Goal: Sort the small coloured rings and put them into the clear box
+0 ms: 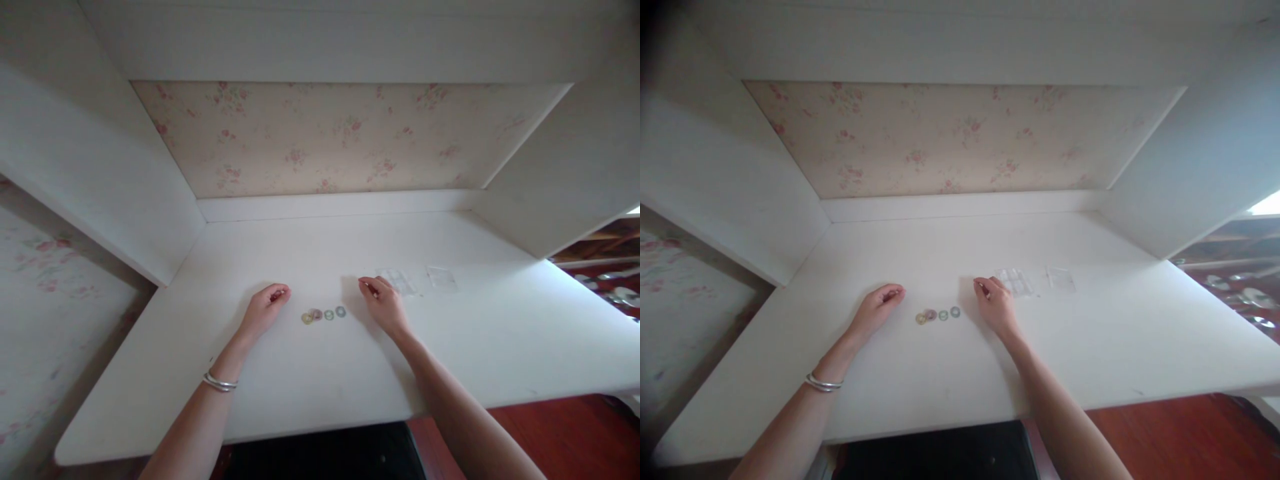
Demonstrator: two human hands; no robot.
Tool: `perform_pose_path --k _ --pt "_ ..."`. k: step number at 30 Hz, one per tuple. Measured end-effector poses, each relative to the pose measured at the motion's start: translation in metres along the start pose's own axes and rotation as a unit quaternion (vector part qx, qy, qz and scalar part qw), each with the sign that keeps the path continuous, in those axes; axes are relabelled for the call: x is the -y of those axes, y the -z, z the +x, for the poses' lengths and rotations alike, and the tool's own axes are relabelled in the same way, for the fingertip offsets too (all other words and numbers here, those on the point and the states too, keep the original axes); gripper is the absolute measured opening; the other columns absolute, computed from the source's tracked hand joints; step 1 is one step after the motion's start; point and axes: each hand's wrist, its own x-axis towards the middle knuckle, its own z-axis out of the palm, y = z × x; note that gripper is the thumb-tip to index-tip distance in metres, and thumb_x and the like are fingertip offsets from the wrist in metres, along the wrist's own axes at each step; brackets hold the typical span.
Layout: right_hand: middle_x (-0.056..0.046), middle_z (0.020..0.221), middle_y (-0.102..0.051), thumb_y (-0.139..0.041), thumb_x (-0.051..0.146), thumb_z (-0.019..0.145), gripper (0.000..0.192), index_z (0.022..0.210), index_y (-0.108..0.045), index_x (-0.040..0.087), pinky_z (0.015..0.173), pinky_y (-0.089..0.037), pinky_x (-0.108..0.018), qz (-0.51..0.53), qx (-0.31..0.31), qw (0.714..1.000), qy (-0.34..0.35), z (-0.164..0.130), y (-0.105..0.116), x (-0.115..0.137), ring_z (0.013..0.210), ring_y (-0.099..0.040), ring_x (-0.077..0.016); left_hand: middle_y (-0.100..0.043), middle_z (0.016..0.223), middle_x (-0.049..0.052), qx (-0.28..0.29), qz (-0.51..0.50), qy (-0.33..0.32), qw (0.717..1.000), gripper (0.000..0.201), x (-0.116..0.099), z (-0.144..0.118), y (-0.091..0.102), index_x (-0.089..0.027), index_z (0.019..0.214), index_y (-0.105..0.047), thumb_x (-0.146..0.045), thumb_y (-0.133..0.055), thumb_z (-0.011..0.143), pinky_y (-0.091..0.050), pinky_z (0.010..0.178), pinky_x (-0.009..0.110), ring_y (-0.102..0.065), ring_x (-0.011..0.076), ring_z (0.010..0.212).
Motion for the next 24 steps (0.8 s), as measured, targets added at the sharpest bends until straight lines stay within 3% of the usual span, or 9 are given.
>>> perform_pose_path --k 4,8,11,14,19,24 --pt "-0.009 0.101 -0.061 -0.048 0.042 0.084 0.035 0.11 -0.063 0.025 0.084 -0.039 -0.04 -0.17 -0.017 0.985 0.008 0.008 0.029 -0.012 0.097 -0.052 -0.0249 -0.068 0.083 0.003 0.0 -0.001 0.007 1.0 0.035 0.001 0.001 0.0 -0.018 0.092 -0.067 -0.047 -0.055 0.078 -0.045 0.07 0.026 -0.061 0.0168 0.076" --pt "-0.013 0.128 -0.047 -0.052 0.058 0.077 0.06 0.128 -0.051 0.027 0.086 -0.037 -0.049 -0.286 0.019 0.957 -0.054 0.011 0.049 -0.028 0.113 -0.044 -0.0348 -0.068 0.079 0.002 0.005 0.005 0.0 1.0 0.032 0.003 0.001 0.0 -0.018 0.09 -0.068 -0.046 -0.054 0.079 -0.044 0.067 0.025 -0.06 0.0155 0.072" --pt "-0.016 0.138 -0.037 -0.05 0.063 0.075 0.071 0.135 -0.043 0.024 0.086 -0.039 -0.047 -0.298 0.074 0.948 -0.085 0.01 0.053 -0.039 0.116 -0.044 -0.0363 -0.068 0.078 0.001 0.008 0.006 -0.007 1.0 0.032 0.004 0.002 -0.001 -0.018 0.09 -0.068 -0.045 -0.054 0.08 -0.044 0.066 0.025 -0.06 0.0155 0.071" --pt "-0.018 0.139 -0.037 -0.047 0.058 0.079 0.068 0.136 -0.041 0.022 0.083 -0.042 -0.043 -0.294 0.102 0.945 -0.099 0.01 0.051 -0.045 0.11 -0.051 -0.0331 -0.068 0.078 0.002 0.008 0.011 -0.008 1.0 0.033 0.006 0.002 -0.002 -0.018 0.09 -0.068 -0.045 -0.052 0.08 -0.044 0.066 0.025 -0.06 0.0159 0.071" --pt "-0.016 0.13 -0.048 -0.048 0.048 0.08 0.059 0.132 -0.045 0.021 0.078 -0.044 -0.04 -0.291 0.059 0.951 -0.09 0.015 0.046 -0.034 0.102 -0.057 -0.0304 -0.068 0.078 0.002 0.011 0.01 -0.016 1.0 0.032 0.005 0.001 -0.002 -0.019 0.09 -0.068 -0.045 -0.052 0.081 -0.045 0.065 0.025 -0.06 0.0156 0.071" --pt "-0.012 0.129 -0.05 -0.048 0.055 0.08 0.058 0.128 -0.047 0.023 0.072 -0.045 -0.037 -0.25 0.023 0.965 -0.07 0.02 0.026 0.005 0.094 -0.061 -0.0278 -0.068 0.079 0.001 0.02 0.013 -0.027 0.999 0.029 0.005 0.001 -0.002 -0.019 0.089 -0.068 -0.042 -0.051 0.082 -0.045 0.065 0.025 -0.06 0.0153 0.071"
